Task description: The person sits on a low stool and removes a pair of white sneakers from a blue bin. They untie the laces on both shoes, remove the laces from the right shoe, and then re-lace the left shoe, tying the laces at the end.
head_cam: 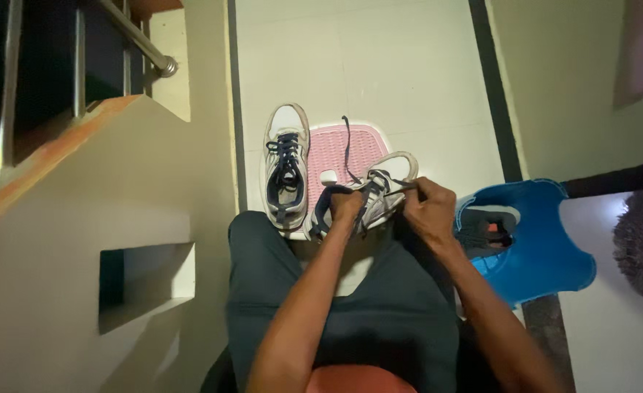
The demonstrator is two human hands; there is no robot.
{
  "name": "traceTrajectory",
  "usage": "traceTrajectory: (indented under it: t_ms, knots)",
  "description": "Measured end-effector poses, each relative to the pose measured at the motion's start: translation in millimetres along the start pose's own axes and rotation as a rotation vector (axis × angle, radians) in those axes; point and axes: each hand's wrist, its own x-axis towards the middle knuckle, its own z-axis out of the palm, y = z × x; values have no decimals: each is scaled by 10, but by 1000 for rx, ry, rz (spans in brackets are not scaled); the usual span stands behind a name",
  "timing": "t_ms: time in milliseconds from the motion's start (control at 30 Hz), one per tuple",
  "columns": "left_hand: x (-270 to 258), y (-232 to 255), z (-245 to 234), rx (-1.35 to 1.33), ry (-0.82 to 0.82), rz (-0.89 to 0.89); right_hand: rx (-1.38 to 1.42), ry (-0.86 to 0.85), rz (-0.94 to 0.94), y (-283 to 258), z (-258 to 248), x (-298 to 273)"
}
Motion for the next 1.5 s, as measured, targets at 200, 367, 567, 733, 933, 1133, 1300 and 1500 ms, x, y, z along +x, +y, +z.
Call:
traceTrajectory:
  t_ms: [200, 367, 567, 733, 933, 1133, 1300, 1500]
  knots:
    - [-105, 21, -15, -57, 38, -36, 427, -122, 543, 178, 225, -13]
    - [-192, 131, -75, -85, 45, -30, 255, -384, 545, 500, 445, -164]
    - [-76, -33, 35, -72, 40, -44, 419, -420, 381, 613, 503, -309]
    - [65, -168, 110, -86, 35, -13, 310, -385, 335, 413, 416, -273]
    - [-39, -52, 43, -38, 20, -4, 181, -113, 86, 176, 408, -207]
    - [-199, 110, -99, -87, 12, -27, 156, -4, 5, -34, 191, -117]
    - [-169, 89, -72, -87, 20, 2, 120, -17, 134, -89, 44, -23]
    - [-88, -14, 6, -71, 11, 19, 1057, -359, 751, 554, -144, 610]
